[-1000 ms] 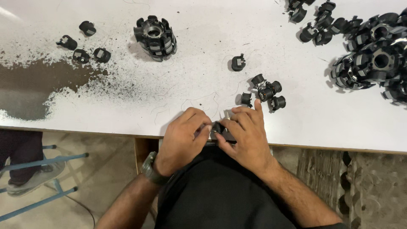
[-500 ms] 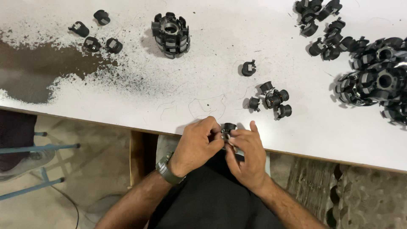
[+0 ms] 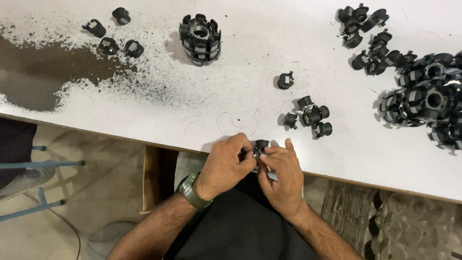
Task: The person uses a small sanding block to deburr and smooth the edges of black metal parts on a white table. They handle each part individually, rotating it to sand different sides, then place finished pieces aside. The person also clears debris from the table surface during the process.
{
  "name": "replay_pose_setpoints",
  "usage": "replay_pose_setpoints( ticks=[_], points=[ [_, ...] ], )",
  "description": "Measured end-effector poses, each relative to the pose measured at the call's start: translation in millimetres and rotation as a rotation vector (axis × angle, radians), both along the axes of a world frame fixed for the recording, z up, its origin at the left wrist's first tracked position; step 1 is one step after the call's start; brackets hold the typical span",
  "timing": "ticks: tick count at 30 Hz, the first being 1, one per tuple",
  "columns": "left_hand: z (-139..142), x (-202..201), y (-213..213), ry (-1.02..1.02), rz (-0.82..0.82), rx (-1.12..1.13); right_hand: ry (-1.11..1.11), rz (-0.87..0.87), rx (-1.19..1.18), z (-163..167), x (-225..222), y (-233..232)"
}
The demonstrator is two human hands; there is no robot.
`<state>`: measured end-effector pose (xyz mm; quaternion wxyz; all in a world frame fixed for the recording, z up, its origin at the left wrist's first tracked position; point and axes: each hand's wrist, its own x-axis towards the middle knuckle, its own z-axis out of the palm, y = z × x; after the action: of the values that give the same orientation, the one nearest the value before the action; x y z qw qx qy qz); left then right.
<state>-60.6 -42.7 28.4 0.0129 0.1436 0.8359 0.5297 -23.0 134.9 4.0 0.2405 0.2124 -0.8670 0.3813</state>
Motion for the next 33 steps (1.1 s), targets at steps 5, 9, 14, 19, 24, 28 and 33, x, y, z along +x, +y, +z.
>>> replay_pose_setpoints(
  ticks=[5,9,14,19,24,28,33],
  points=[
    [5,-10,7,-0.024,-0.07,0.02,0.003,-0.028,0.069,10,-7,7],
    [17,-44,18,0.104,-0.095,-0.277,0.049,-0.108,0.138,17,-24,24],
    [29,-128,50,0.209,-0.043,-0.563,0.052,-0.272,0.168,18,-40,38],
    [21,-168,74,0.228,-0.209,-0.638,0.047,-0.276,0.117,17,-40,37],
    [7,-114,40,0.152,-0.083,-0.455,0.02,-0.243,0.184,18,-33,39],
    [1,-38,15,0.261,0.047,-0.337,0.0,-0.159,0.27,21,-28,31],
    [-1,-2,5,0.404,0.152,-0.317,-0.073,-0.074,0.288,28,-21,14]
  ],
)
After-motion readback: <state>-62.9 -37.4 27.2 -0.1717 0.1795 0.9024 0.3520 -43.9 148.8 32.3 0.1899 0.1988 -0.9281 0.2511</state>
